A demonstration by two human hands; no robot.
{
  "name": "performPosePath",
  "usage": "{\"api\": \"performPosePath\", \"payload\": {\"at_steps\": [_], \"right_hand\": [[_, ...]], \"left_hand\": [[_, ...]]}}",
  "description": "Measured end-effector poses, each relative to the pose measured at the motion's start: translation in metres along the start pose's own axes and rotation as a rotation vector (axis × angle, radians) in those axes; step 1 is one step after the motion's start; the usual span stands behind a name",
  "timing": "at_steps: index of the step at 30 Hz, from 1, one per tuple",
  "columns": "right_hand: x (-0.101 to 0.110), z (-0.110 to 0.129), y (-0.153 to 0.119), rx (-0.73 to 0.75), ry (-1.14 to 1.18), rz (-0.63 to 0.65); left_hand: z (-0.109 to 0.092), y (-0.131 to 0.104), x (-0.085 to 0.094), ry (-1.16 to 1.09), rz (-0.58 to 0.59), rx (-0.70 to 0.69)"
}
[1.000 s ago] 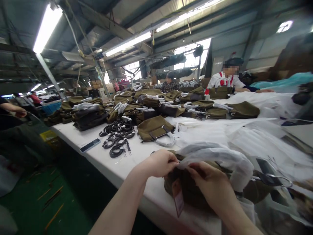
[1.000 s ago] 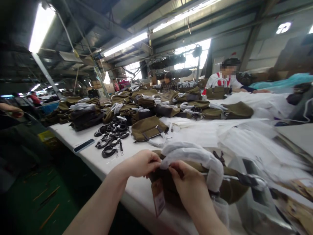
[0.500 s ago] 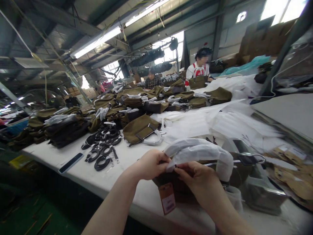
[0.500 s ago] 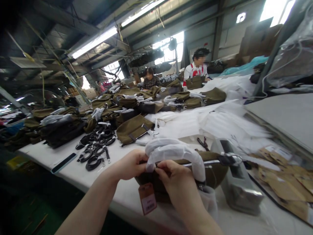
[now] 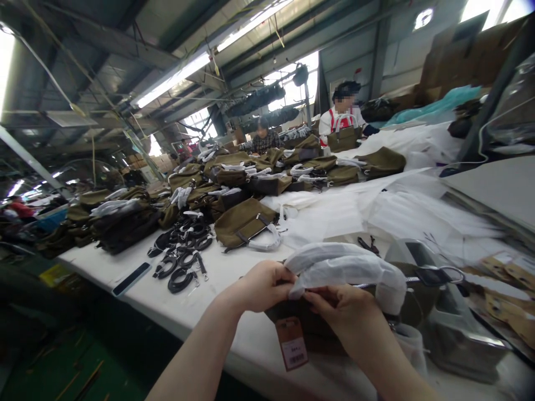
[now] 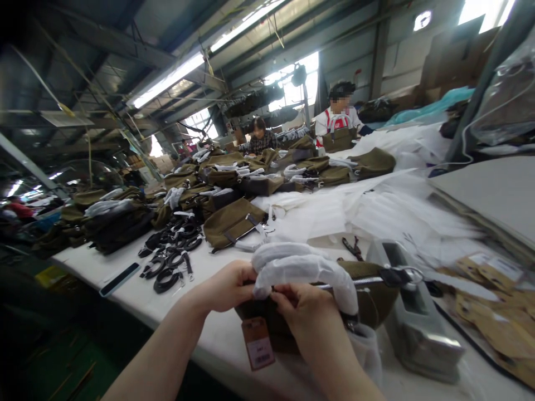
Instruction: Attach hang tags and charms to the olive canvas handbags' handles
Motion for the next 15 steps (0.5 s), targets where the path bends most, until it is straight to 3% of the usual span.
{"api": "performPosePath", "payload": {"at_steps": [9, 15], "right_hand": [[-0.004, 0.002, -0.006, 0.115, 0.09, 0.071], [-0.005, -0.008, -0.003, 0.036, 0.065, 0.028]], "left_hand": [[-0.002, -0.001, 0.003, 0.051, -0.036, 0.0], [-0.001, -0.003, 0.002, -0.044, -0.088, 0.011]]}}
Point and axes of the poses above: each hand's wrist, its own y-axis towards the middle knuckle, its own x-axis out of the back of the hand, z = x × y, the point moved 9 cm from there along y, towards the middle knuckle, and after that the axes turned 4 degrees about z, right-handed, at the moved point
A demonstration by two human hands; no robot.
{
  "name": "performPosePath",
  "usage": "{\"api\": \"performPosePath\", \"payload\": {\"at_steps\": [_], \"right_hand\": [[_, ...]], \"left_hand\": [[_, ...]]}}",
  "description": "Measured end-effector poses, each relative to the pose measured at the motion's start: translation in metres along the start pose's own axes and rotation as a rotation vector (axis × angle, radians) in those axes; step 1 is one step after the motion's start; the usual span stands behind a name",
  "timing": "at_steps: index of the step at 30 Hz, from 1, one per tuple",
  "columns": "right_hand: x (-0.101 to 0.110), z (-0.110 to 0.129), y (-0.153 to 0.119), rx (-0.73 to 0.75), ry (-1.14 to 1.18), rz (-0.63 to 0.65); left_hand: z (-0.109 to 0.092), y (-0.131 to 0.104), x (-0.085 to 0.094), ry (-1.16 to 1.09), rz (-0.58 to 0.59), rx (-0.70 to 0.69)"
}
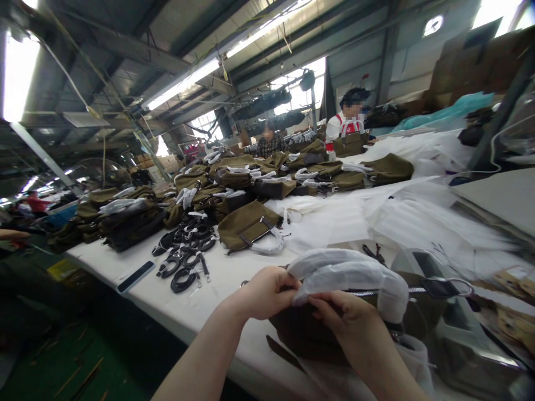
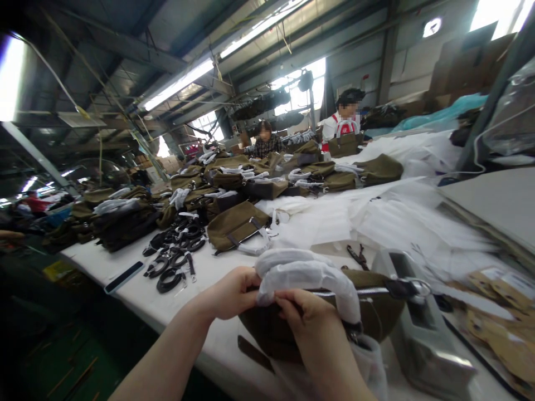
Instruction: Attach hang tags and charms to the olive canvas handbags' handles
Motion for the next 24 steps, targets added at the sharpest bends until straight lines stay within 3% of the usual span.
{"api": "performPosePath", "payload": {"at_steps": [5, 11, 13, 16, 18, 20, 24], "right_hand": [[0.0, -0.002, 0.001, -0.027, 0.034, -0.001], [0.005, 0.028, -0.032, 0.164, -0.143, -0.151], [-0.012, 0.039, -0.049, 0.248, -0.213, -0.097], [-0.062, 0.034, -0.069, 0.294, -0.381, 0.174], [-0.088, 0.01, -0.074, 0.196, -0.576, 0.292], [-0.102, -0.014, -0.074, 0.08, -0.74, 0.329], [-0.121, -0.032, -0.067, 0.014, -0.687, 0.397]], "left_hand": [[0.009, 0.0, 0.001, -0.087, -0.061, 0.054], [0.022, -0.001, -0.001, -0.118, -0.032, 0.068], [0.026, -0.002, -0.001, -0.094, -0.032, 0.061], [0.031, -0.002, 0.0, -0.077, -0.048, 0.062], [0.032, -0.002, 0.0, -0.042, -0.056, 0.06], [0.031, -0.001, 0.0, -0.001, -0.049, 0.052], [0.03, -0.002, 0.002, 0.022, -0.052, 0.043]]}}
Point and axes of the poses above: each hand's wrist, its own y-axis towards the middle knuckle, its own x-axis out of the back of the hand, z = x × y, the point moved 9 cm from there along y, towards the middle knuckle, and after that the axes turned 4 degrees about z, right-handed, at the moved point
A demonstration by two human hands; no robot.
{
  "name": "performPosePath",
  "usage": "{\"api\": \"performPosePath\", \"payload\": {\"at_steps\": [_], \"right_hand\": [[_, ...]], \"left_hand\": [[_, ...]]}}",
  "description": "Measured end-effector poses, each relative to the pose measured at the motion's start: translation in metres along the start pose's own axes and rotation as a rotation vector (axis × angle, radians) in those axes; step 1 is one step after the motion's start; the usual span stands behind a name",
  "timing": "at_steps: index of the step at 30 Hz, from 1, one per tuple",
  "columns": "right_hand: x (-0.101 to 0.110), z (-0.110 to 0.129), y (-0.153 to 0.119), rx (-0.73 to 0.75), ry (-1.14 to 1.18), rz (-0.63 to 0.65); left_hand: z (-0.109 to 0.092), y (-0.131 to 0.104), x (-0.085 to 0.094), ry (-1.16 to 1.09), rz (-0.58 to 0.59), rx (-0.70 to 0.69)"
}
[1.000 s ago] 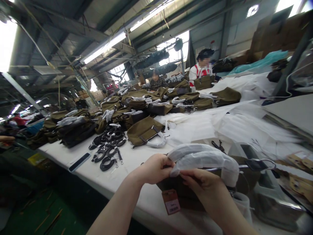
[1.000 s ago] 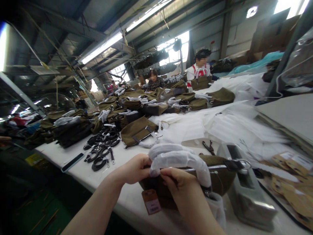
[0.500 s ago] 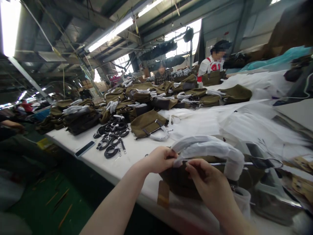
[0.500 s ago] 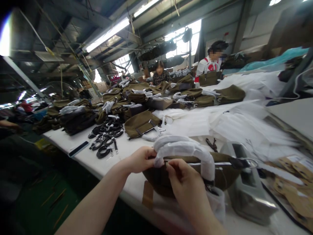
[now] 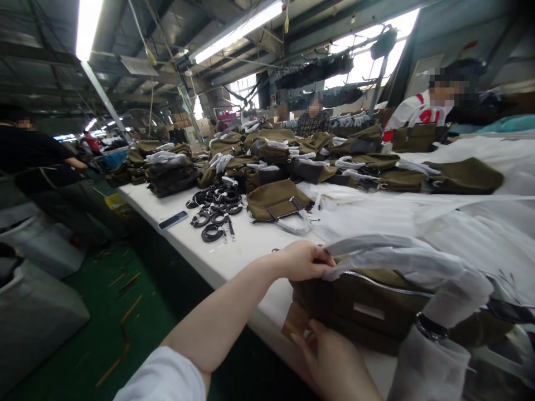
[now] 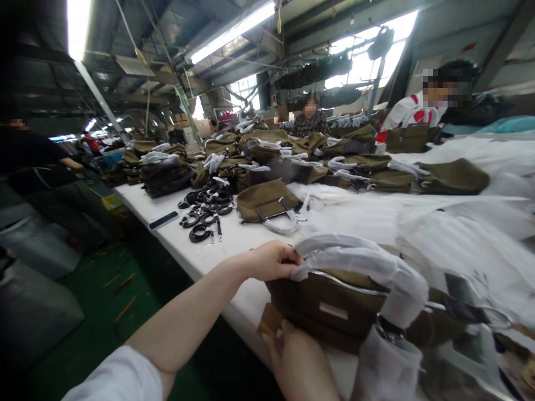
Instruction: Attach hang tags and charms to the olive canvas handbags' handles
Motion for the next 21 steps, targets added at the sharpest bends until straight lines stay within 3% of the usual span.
{"api": "performPosePath", "payload": {"at_steps": [3, 9, 11, 14, 17, 19, 21], "right_hand": [[0.001, 0.008, 0.003, 0.056, 0.143, -0.067], [0.053, 0.041, -0.045, 0.512, 0.077, -0.616], [0.066, 0.047, -0.057, 0.578, 0.031, -0.661], [0.08, 0.047, -0.058, 0.562, 0.03, -0.639], [0.091, 0.04, -0.053, 0.478, 0.106, -0.671], [0.097, 0.038, -0.05, 0.453, 0.149, -0.701], [0.101, 0.039, -0.049, 0.462, 0.183, -0.7]], "left_hand": [[0.001, -0.001, 0.001, -0.001, -0.007, 0.005], [-0.002, -0.004, 0.002, -0.028, 0.001, -0.002], [-0.003, -0.005, 0.004, -0.046, -0.016, 0.003], [-0.005, -0.01, 0.008, -0.069, -0.088, 0.032], [-0.012, -0.02, 0.01, -0.138, -0.276, 0.081], [-0.015, -0.034, 0.013, -0.364, -0.544, 0.083], [-0.011, -0.051, 0.006, -0.725, -0.81, 0.073]]}}
Point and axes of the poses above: each hand's wrist, its own y-axis towards the middle knuckle, its own x-axis out of the back of the hand, z = x × y, the point moved 9 cm from there along y, towards the middle knuckle, and after that the axes turned 4 degrees about z, right-handed, at the moved point
